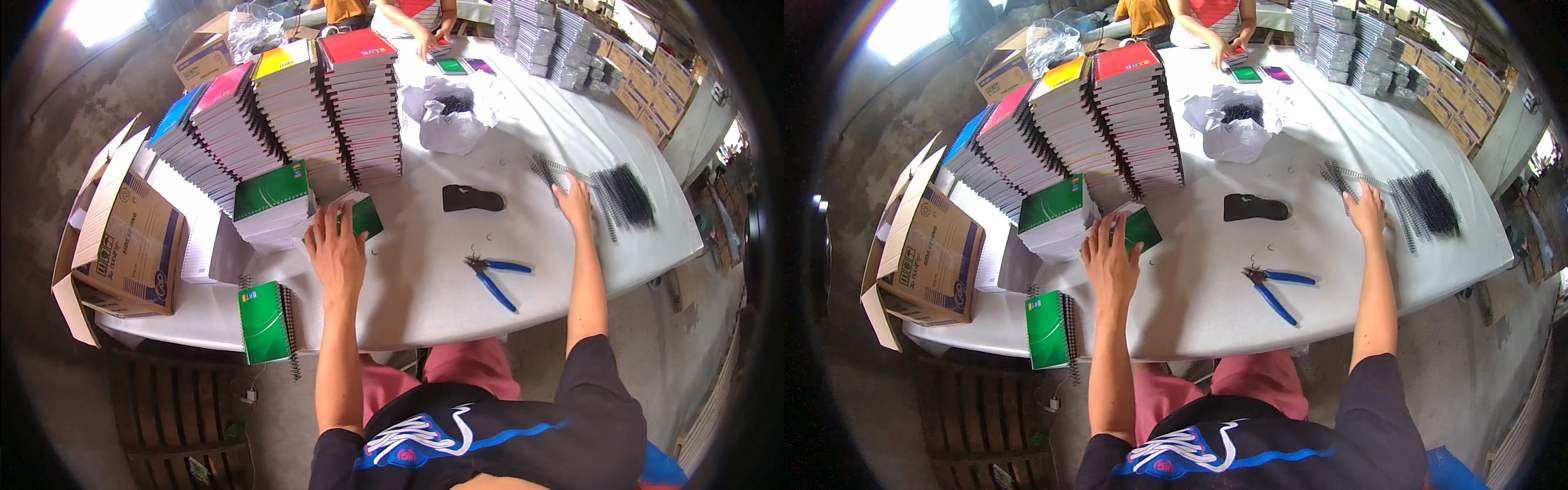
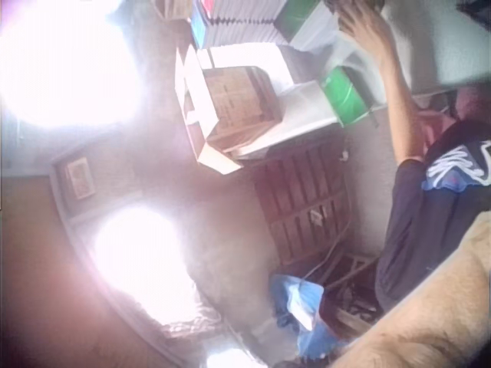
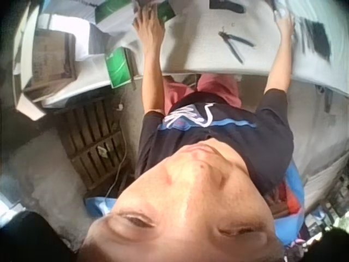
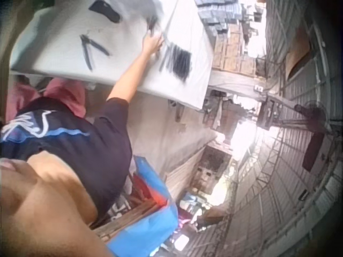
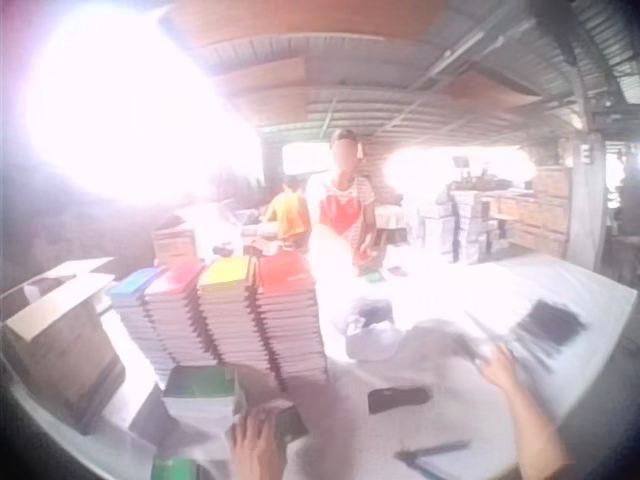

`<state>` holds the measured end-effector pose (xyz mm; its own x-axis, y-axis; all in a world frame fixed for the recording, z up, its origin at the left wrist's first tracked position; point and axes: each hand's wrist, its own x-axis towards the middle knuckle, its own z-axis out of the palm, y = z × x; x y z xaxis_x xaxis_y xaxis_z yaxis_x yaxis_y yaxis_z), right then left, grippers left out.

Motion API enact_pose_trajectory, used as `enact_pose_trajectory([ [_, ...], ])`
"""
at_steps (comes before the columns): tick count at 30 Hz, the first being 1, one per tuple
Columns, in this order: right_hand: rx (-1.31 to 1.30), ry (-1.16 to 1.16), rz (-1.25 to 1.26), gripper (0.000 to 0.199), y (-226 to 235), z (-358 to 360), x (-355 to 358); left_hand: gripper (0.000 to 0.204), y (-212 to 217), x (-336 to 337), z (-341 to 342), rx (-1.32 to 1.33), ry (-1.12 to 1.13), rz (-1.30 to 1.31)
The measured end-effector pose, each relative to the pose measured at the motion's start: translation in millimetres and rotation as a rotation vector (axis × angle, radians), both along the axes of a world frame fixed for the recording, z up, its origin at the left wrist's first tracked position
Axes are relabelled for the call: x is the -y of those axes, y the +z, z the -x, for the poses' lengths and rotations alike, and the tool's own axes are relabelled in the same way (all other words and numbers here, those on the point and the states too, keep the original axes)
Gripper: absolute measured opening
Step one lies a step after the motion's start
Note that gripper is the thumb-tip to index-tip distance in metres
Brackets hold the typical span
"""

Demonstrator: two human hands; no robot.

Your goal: The person aligns a notebook cover with paper sheets, threads a spiral wire through the holes by hand, and uses a pair of pliers to bend the ends of the wire. They repeat the process with several notebooks, stacking them on the table when finished.

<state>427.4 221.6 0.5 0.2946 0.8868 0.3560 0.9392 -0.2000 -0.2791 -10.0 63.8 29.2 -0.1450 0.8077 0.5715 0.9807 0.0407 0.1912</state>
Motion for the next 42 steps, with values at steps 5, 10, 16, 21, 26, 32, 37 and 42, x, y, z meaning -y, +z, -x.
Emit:
enact_pose_trajectory([
  [5,0.112,0.057,0.137,0.024,-5.4,-24.4,-15.2,0.042,-27.6,2.2,20.1,-0.132,-0.043,-0.131],
  [10,0.27,0.149,-0.006,0.025,24.9,-30.9,-6.1,0.044,-31.4,11.6,20.5,-0.152,-0.06,-0.105],
  [16,-0.112,0.345,-0.071,0.037,38.6,-24.1,-13.8,0.047,-33.1,14.3,16.2,-0.11,-0.078,-0.062],
  [21,-0.816,0.53,-0.002,0.053,66.3,25.9,24.5,0.053,-32.6,17.0,14.0,-0.11,-0.054,-0.009],
  [26,-1.215,0.814,0.04,0.049,73.6,83.4,60.8,0.058,-41.9,27.6,9.4,-0.171,-0.063,-0.027],
  [32,-1.202,0.925,0.056,0.037,75.7,149.1,90.9,0.063,-31.2,31.3,3.6,-0.17,-0.021,0.112],
  [37,-1.179,0.977,0.054,0.034,81.6,164.3,103.3,0.061,-32.0,34.5,2.2,-0.189,-0.027,0.096],
  [42,-1.198,0.992,0.055,0.038,76.8,153.8,106.5,0.061,-31.0,35.2,-1.8,-0.181,-0.024,0.067],
])
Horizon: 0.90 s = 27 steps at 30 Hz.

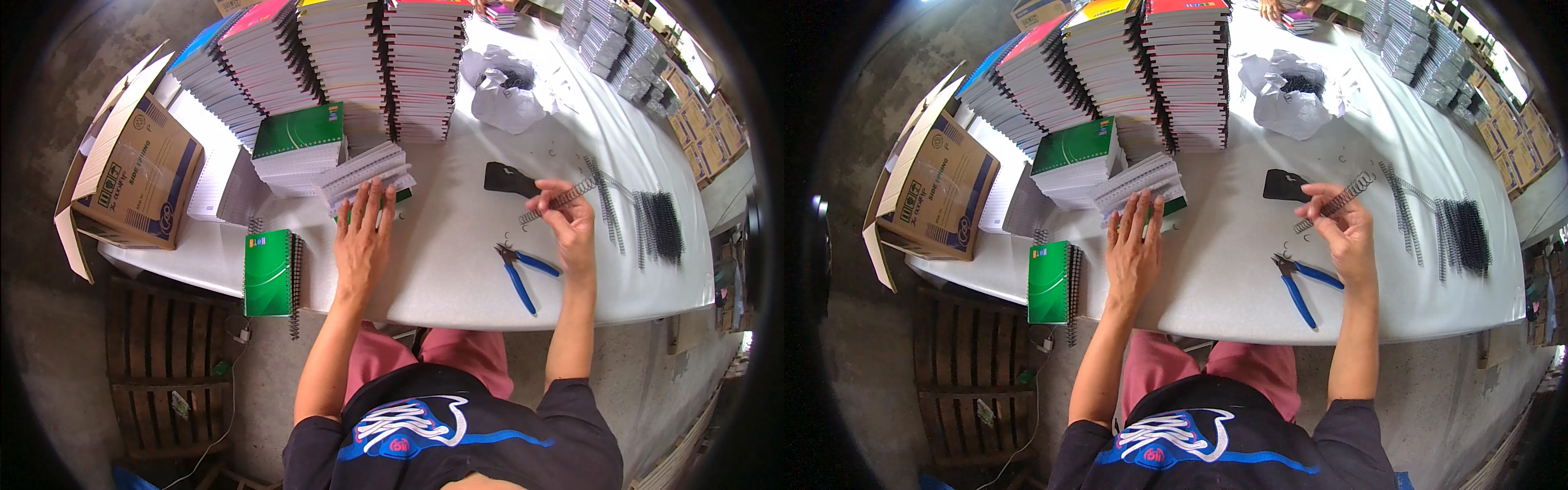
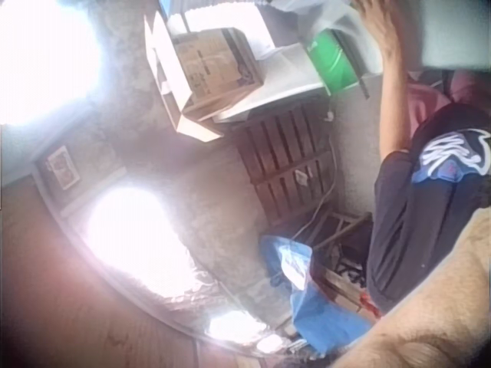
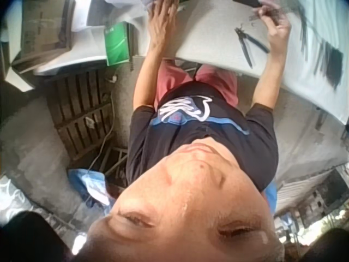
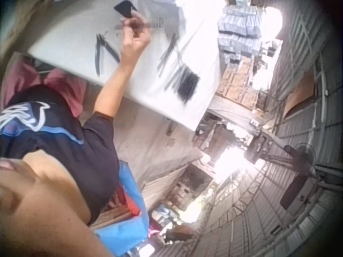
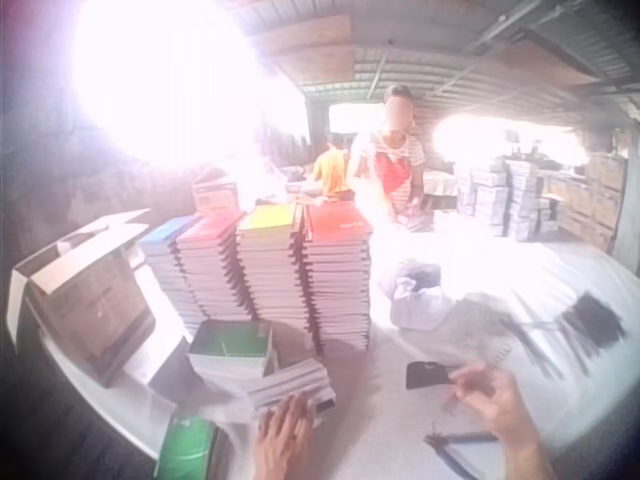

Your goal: The person aligns a notebook cover with paper sheets, threads a spiral wire through the holes by hand, and uses a pair of pliers to bend the ends of the wire. They repeat the process with several notebooks, stacking them on the table when finished.

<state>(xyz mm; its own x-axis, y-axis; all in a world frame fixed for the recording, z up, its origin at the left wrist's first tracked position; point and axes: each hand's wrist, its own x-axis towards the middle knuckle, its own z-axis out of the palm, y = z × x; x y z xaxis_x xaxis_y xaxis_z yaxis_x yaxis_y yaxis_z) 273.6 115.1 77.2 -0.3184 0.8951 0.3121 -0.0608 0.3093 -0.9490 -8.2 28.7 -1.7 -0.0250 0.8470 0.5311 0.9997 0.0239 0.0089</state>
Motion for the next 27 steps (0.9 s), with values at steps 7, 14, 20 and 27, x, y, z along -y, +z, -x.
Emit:
enact_pose_trajectory([
  [7,-0.026,0.081,0.066,0.045,2.7,-10.2,7.3,0.047,7.4,-13.2,-3.2,0.141,-0.052,-0.171],
  [14,0.092,0.233,0.089,0.034,6.3,28.2,22.4,0.025,56.1,7.8,-6.7,0.857,-0.257,-0.053],
  [20,-0.223,0.436,0.516,0.039,-18.1,63.1,50.1,0.034,48.2,32.8,-32.1,2.113,-0.464,-0.137],
  [27,-0.511,0.525,0.638,0.045,-29.5,82.8,63.3,0.032,21.6,38.5,-53.7,2.592,-0.593,0.156],
])
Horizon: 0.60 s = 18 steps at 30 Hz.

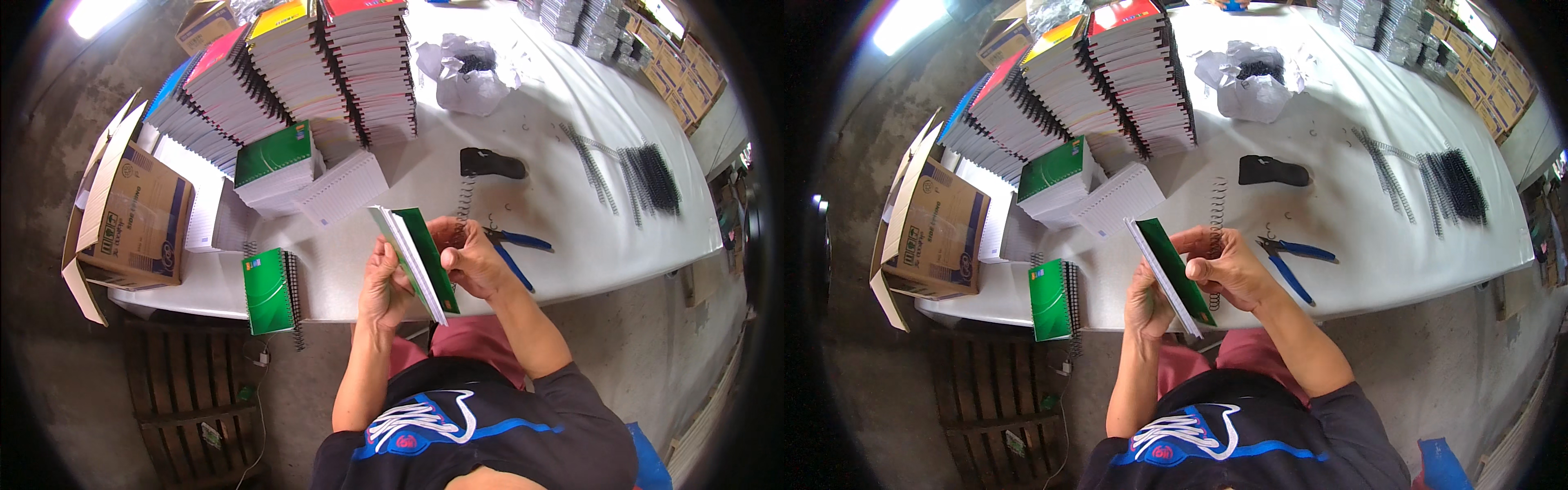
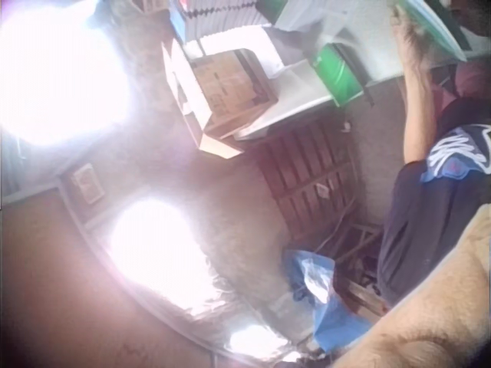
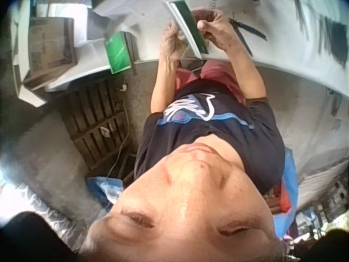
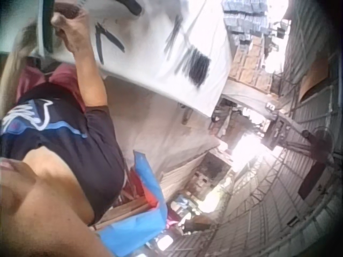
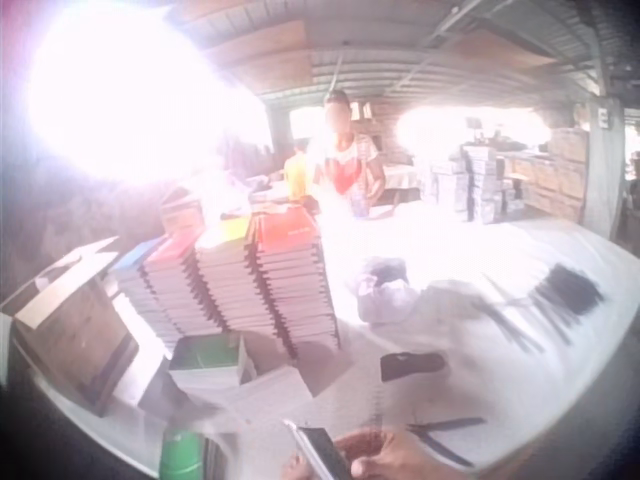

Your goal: The person aligns a notebook cover with paper sheets, threads a spiral wire through the holes by hand, and uses a pair of pliers to bend the ends of the wire. They repeat the process with several notebooks, stacking them on the table when finished.

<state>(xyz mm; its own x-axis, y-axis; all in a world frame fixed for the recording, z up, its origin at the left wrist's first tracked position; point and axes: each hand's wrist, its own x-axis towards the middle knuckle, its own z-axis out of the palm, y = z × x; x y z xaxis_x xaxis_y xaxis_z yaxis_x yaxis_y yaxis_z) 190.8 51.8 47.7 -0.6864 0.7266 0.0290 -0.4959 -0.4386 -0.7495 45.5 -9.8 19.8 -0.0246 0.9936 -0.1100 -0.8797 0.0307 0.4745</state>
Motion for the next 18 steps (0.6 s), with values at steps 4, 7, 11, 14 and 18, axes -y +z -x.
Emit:
enact_pose_trajectory([
  [4,0.108,-0.03,0.075,0.046,4.9,0.6,0.3,0.039,-4.5,1.9,-0.3,0.011,-0.179,-0.119],
  [7,0.281,-0.312,-0.235,0.046,18.3,4.3,-5.0,0.041,-7.6,6.8,3.5,0.129,-0.07,0.002],
  [11,0.483,-0.465,-0.938,0.045,43.7,-2.7,-19.3,0.047,-11.4,11.2,12.1,-0.015,-0.169,-0.005],
  [14,0.561,-0.533,-1.228,0.044,62.9,5.1,-19.1,0.047,-21.0,13.6,11.3,0.096,-0.313,-0.127],
  [18,0.438,-0.623,-0.842,0.052,81.7,6.6,-53.2,0.047,10.8,22.6,17.8,-0.651,0.138,-0.011],
])
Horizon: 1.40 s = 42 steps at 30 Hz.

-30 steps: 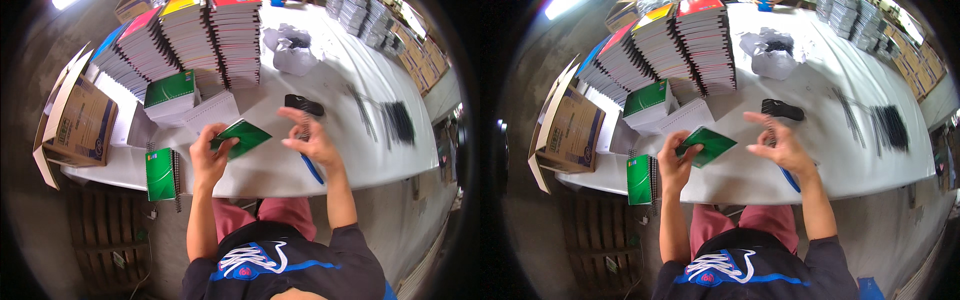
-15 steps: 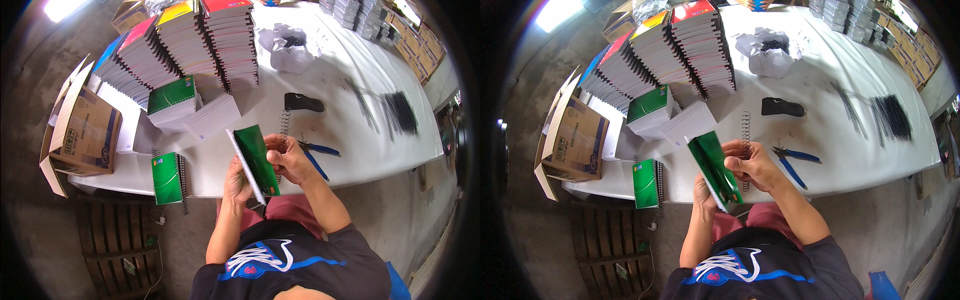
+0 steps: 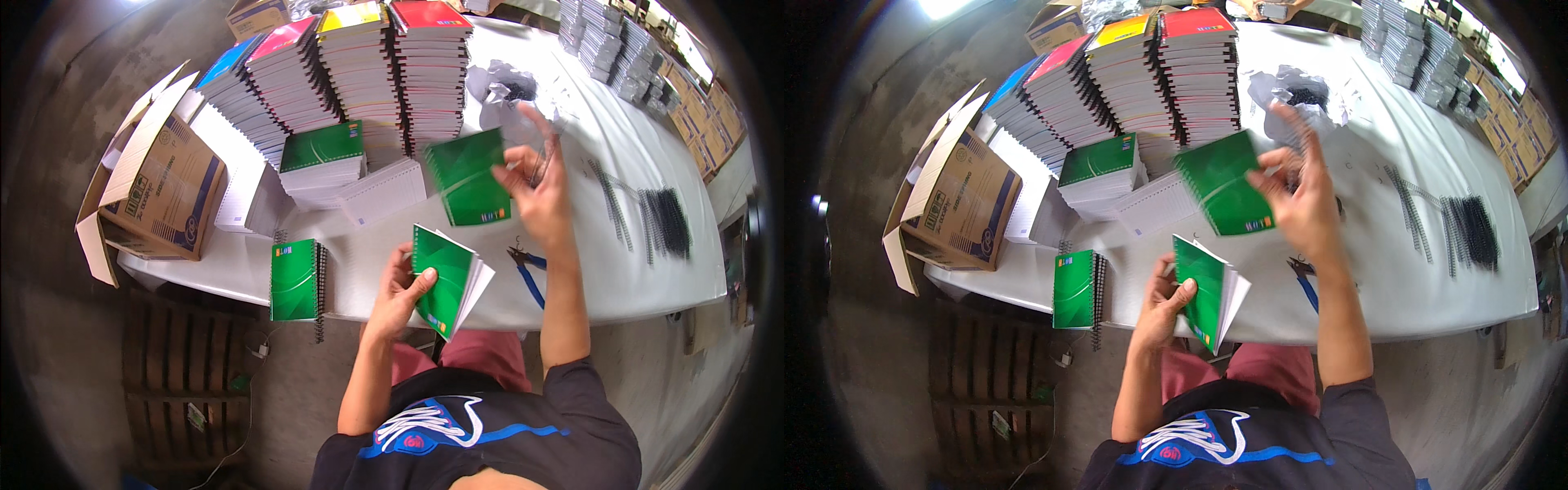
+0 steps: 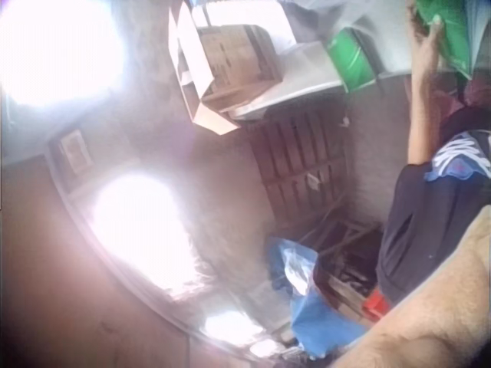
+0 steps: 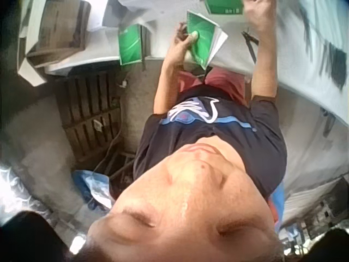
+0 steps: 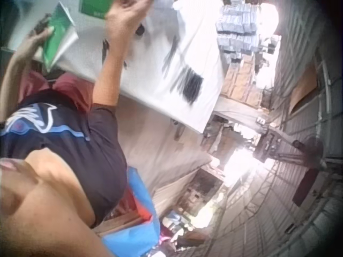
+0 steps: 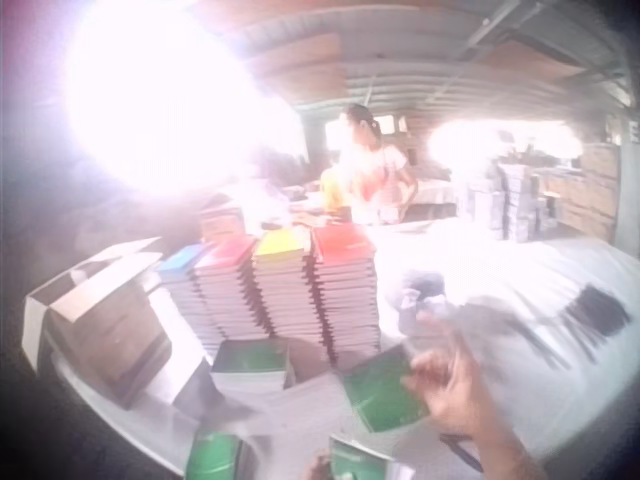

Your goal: The person aligns a notebook cover with paper sheets, threads a spiral wire through the holes by hand, and uses a pair of pliers to bend the ends of the wire. They repeat the process with several notebooks, stacking them on the table when finished.

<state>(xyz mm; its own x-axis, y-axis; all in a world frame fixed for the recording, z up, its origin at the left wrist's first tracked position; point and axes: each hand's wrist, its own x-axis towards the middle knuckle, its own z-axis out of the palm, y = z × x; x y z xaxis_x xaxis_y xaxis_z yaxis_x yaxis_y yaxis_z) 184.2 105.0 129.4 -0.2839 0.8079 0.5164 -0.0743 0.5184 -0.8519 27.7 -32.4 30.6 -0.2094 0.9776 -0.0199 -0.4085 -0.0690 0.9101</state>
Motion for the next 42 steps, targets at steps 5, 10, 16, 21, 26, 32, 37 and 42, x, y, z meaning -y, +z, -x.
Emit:
enact_pose_trajectory([
  [5,0.01,0.205,0.636,0.057,-46.6,17.2,-42.8,0.034,54.9,2.4,17.4,-1.543,0.376,-0.234],
  [10,0.004,0.295,0.904,0.068,-96.2,84.1,-33.5,0.033,34.0,-10.8,20.4,-1.84,0.233,-0.199],
  [16,0.213,-0.182,-0.019,0.057,-110.0,47.8,-48.5,0.033,14.0,-25.8,17.2,-1.884,0.302,-0.169],
  [21,-0.18,0.331,0.642,0.044,-40.8,-21.8,-12.7,0.051,-7.7,-43.4,-2.3,-1.689,0.591,-0.015],
  [26,0.351,0.276,0.223,0.031,-44.2,-45.7,13.5,0.058,-12.3,-45.0,-10.0,-1.696,0.695,-0.049],
  [32,0.589,0.239,0.078,0.024,-50.1,-48.7,35.3,0.061,-15.7,-30.5,-10.5,-1.611,0.682,-0.128],
  [37,0.438,0.088,0.012,0.024,-64.5,-29.0,35.0,0.059,-21.8,-27.1,-15.8,-1.583,0.76,-0.151],
  [42,0.456,0.148,0.019,0.026,-71.1,-26.8,29.7,0.056,-21.6,-27.3,-14.9,-1.609,0.717,-0.119],
])
